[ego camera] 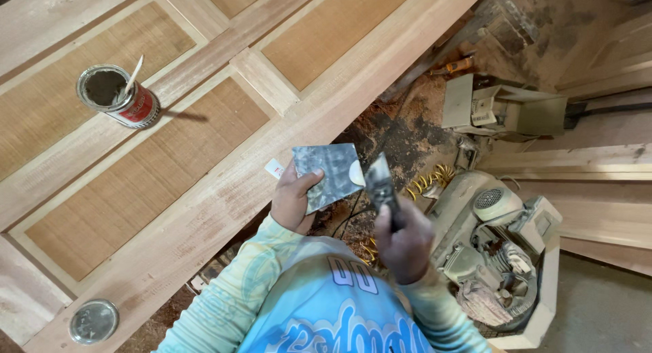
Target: The person applies a white filler paste to the joints and gaps of a wooden door frame using two metal putty knives. They scoop the filler from a can, spread it into the seams, and smooth the surface to blend it with the wood.
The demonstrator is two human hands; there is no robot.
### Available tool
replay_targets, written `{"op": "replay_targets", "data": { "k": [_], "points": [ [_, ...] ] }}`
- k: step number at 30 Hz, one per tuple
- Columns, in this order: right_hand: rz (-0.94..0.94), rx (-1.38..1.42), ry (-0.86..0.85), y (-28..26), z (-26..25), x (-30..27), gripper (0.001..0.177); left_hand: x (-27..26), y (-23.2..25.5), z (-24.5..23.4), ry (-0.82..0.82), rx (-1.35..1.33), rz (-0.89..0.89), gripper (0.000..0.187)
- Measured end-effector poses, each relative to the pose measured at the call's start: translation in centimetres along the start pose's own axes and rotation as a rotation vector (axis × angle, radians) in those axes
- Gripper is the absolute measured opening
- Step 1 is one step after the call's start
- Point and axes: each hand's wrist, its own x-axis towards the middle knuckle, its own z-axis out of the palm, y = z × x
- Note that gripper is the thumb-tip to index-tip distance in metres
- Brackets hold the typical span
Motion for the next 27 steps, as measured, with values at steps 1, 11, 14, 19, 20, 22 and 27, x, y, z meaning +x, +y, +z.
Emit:
{"op": "replay_targets", "data": {
  "k": [1, 11, 14, 19, 20, 22, 27],
  "points": [
    [-0.004, 0.031, 0.009, -0.1, 0.9, -0.3, 0.015, -0.1, 0.2, 0.4, -0.003, -0.014, -0.003, 0.037],
    [0.528, 0.037, -0.203, 6.8, 4.2, -3.8, 0.026, 2.2, 1.5, -6.2, -0.103, 0.088, 0.005, 0.041],
    [0.702, 0.443, -0.079, 10.4, 5.1, -5.0, 0.015, 4.6, 0.7, -16.2, 0.086, 0.843, 0.302, 0.032],
    [1.131, 1.155, 0.066, 16.9, 9.1, -10.3, 0.007, 4.3, -1.2, -33.1, 0.240, 1.733, 0.383, 0.014],
    [1.206, 1.195, 0.075, 18.1, 9.9, -11.9, 0.003, 3.8, -1.5, -35.0, 0.231, 1.740, 0.413, 0.012],
    [1.097, 0.749, -0.033, 20.0, 11.5, -15.1, 0.008, 2.5, -1.6, -36.3, 0.337, 1.559, 0.279, 0.015],
    [1.248, 0.985, 0.009, 21.6, 14.0, -19.3, 0.008, 0.2, -0.5, -32.6, 0.674, 1.492, -0.051, 0.037]
  ]
}}
